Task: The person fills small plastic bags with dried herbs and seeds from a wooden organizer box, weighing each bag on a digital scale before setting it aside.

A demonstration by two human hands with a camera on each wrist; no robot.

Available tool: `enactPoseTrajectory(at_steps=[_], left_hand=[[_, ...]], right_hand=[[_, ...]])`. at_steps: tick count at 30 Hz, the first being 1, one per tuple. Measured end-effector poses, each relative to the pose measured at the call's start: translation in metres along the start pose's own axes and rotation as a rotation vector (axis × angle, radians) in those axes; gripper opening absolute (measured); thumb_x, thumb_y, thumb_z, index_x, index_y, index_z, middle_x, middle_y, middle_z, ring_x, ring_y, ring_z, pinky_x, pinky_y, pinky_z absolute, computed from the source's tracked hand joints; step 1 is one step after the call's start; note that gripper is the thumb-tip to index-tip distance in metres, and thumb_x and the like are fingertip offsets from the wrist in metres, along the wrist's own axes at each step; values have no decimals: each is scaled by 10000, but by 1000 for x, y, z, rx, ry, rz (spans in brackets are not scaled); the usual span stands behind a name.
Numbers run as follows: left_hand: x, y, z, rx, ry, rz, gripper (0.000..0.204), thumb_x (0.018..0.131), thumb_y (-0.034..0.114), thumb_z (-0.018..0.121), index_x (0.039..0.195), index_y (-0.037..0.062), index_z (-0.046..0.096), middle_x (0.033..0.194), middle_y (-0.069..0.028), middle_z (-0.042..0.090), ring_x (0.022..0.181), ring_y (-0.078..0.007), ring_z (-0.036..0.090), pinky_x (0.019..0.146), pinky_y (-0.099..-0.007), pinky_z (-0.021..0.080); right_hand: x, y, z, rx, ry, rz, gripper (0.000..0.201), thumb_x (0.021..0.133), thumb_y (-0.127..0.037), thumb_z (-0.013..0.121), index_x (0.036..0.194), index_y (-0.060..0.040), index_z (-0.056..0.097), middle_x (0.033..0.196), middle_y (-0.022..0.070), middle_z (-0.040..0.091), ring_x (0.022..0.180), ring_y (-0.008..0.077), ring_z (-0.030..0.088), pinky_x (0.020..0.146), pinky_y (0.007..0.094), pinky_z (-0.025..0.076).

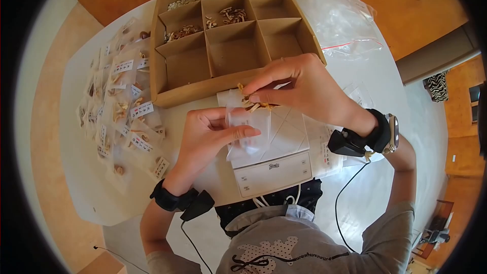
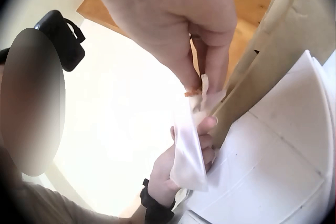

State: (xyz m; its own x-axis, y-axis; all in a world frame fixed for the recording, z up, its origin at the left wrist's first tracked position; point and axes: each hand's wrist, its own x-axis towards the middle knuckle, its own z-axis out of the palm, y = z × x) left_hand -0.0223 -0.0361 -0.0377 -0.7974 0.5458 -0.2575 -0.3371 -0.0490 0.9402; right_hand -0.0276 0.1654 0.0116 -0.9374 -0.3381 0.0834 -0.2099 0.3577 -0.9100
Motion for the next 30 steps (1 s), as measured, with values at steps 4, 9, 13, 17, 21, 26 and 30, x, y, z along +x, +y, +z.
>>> enactPoseTrajectory(at_steps=[4, 9, 13, 17, 21, 26, 30], left_hand=[[1, -3, 0, -44, 3, 39, 270, 742, 29, 699, 977, -65, 607, 778, -87, 665, 648, -99, 630, 543, -181, 473], [1, -4, 0, -32, 14, 43, 242, 752, 34, 691, 968, -51, 622, 771, -61, 659, 637, -78, 617, 539, -177, 465], [1, -3, 2, -39, 9, 66, 258, 754, 44, 694, 986, -43, 624, 773, -48, 657, 641, -64, 605, 550, -172, 456], [2, -8, 1, 65, 40, 131, 241, 803, 99, 661, 996, -42, 626, 775, -8, 639, 678, -27, 561, 593, -160, 437], [1, -9, 6, -9, 143, 125, 272, 879, 189, 579, 1024, -38, 617, 761, 33, 587, 677, 0, 480, 581, -148, 394], [2, -16, 3, -26, 166, 104, 312, 903, 223, 544, 1084, -26, 590, 773, 44, 561, 622, -11, 420, 544, -155, 348], [2, -17, 3, -144, 142, 94, 320, 905, 201, 528, 1116, -36, 560, 920, -24, 591, 775, -75, 511, 670, -214, 423]], right_hand=[[-2, -1, 3, -94, 25, -97, 157, 714, 4, 650, 865, -23, 682, 812, 108, 650, 716, 198, 643, 667, 253, 525], [0, -1, 3, -87, -14, -85, 157, 711, 2, 647, 862, -24, 681, 819, 106, 643, 719, 198, 642, 678, 262, 531], [2, 1, 2, -23, -101, -45, 147, 715, -1, 644, 856, -18, 682, 805, 111, 648, 712, 193, 644, 670, 257, 523], [5, 0, 3, -24, -165, 32, 132, 714, -2, 648, 843, -3, 677, 774, 113, 659, 707, 177, 649, 663, 249, 514], [10, -2, 2, -3, -175, 66, 110, 714, -7, 649, 820, 20, 665, 755, 111, 664, 702, 168, 655, 666, 245, 509], [12, 3, 3, 34, -114, 50, 99, 731, -29, 649, 812, 27, 662, 755, 105, 665, 700, 156, 654, 658, 235, 505], [16, -1, -3, 18, -156, 221, 143, 764, -35, 666, 888, 35, 662, 849, 95, 662, 782, 126, 634, 751, 227, 504]])
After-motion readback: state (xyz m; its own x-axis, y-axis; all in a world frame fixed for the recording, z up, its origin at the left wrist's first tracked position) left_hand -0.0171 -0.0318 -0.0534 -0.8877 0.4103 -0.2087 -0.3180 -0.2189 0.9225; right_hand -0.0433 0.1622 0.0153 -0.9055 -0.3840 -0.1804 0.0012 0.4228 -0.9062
